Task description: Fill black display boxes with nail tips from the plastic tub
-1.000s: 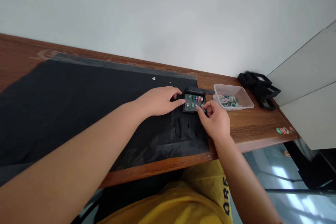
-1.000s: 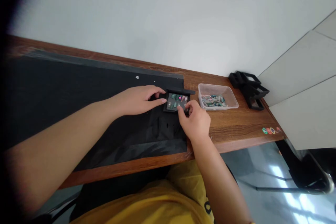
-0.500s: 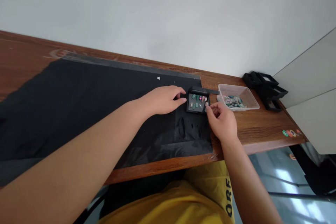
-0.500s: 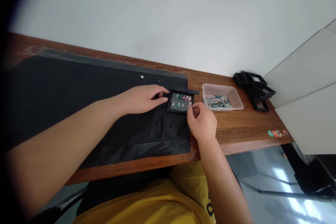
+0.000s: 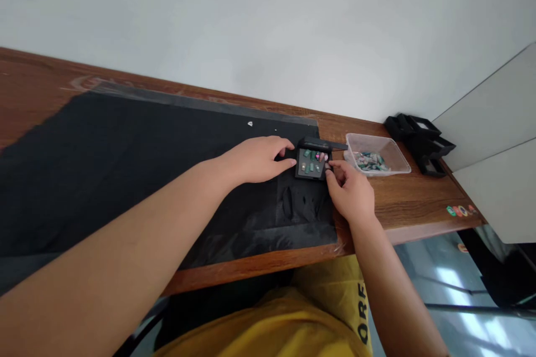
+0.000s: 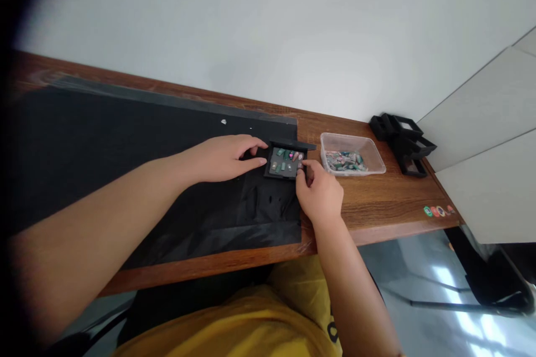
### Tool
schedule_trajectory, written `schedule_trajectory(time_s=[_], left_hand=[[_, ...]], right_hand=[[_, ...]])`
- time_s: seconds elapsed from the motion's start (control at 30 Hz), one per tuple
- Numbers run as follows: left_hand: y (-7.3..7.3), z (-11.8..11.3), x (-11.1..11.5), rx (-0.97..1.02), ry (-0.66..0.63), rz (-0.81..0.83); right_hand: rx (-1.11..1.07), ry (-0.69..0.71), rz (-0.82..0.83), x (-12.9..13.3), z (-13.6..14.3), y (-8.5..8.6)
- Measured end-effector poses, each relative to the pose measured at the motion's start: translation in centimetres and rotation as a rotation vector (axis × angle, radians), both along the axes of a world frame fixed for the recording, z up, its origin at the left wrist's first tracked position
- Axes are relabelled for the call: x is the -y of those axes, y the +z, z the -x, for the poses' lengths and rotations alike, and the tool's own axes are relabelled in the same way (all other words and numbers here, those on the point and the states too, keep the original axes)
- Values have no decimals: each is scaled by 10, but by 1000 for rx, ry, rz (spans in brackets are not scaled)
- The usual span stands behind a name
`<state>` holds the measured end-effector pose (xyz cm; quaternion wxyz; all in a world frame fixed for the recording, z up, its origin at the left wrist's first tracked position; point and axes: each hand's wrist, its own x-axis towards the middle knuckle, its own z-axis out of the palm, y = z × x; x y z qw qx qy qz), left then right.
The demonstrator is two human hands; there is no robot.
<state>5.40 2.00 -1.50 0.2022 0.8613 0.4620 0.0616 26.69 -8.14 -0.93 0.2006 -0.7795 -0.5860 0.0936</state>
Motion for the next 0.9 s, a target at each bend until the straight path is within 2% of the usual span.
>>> schedule_trajectory(time_s=[0.9], left_hand=[[-2,-1,1,5,-20,-30]], right_hand=[[23,6,7,0,3,-1]])
